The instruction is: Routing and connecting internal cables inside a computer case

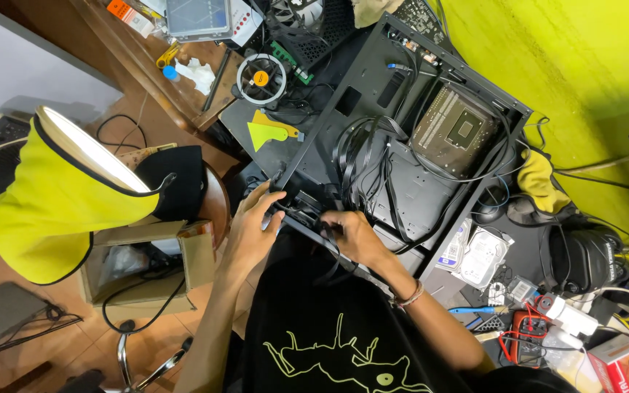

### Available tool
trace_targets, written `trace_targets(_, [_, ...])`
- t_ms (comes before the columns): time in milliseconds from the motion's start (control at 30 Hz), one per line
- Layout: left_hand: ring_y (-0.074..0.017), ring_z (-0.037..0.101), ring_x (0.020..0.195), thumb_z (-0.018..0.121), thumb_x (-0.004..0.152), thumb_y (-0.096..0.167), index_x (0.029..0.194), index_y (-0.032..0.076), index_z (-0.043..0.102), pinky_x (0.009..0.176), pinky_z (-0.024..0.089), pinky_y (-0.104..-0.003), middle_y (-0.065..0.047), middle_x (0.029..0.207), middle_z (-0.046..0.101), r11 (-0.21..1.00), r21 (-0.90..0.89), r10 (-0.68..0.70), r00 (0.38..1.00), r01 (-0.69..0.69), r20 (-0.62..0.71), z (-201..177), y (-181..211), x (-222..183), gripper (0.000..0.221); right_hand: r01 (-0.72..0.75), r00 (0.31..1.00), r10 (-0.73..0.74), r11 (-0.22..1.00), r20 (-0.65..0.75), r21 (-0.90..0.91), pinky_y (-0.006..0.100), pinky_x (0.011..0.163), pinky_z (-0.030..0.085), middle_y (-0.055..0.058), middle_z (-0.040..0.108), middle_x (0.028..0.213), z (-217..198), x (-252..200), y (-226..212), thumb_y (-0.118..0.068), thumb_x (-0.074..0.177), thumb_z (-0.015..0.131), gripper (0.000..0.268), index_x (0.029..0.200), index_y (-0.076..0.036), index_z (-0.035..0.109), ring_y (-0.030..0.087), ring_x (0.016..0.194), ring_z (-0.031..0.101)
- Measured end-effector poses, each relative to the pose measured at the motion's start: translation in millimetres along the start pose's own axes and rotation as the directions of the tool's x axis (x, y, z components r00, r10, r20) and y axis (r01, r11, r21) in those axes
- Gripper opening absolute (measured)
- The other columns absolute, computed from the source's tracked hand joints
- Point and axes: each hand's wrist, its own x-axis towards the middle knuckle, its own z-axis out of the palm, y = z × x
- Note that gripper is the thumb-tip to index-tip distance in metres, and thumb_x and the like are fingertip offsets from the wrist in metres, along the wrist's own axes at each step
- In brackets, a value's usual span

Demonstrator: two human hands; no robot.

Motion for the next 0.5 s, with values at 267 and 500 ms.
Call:
trace_targets(267, [-0.0191, 0.06, 0.083, 0.063, 0.068, -0.001, 0.09, 0.014, 0.061, 0.067, 0.053, -0.026, -0.001, 0.093, 0.055, 0.971, -0.22, 0.057, 0.987, -0.09, -0.153, -5, 11, 1, 0.026, 0.167, 0.973, -0.144, 0.979, -0.183, 0.114, 0.027, 0.052, 0.043, 0.006, 0.058, 0.053, 9, 14, -14, -0.006, 0.071, 0.065, 0.006, 0.071, -0.011, 0.063, 0.016, 0.049, 0.053])
trace_targets(500, [-0.0247, 0.066, 0.073, 0.069, 0.066, 0.002, 0.089, 0.004, 0.051, 0.068, 0.052, -0.036, -0.011, 0.078, 0.065, 0.912, -0.388, 0.118, 0.991, -0.133, -0.061, -16, 22, -10, 0.029, 0.162, 0.941, -0.099, 0.971, -0.324, 0.173, 0.024, 0.046, 0.043, 0.006, 0.058, 0.053, 19, 19, 1, -0.01, 0.071, 0.068, 0.014, 0.084, -0.01, 0.064, 0.012, 0.047, 0.051])
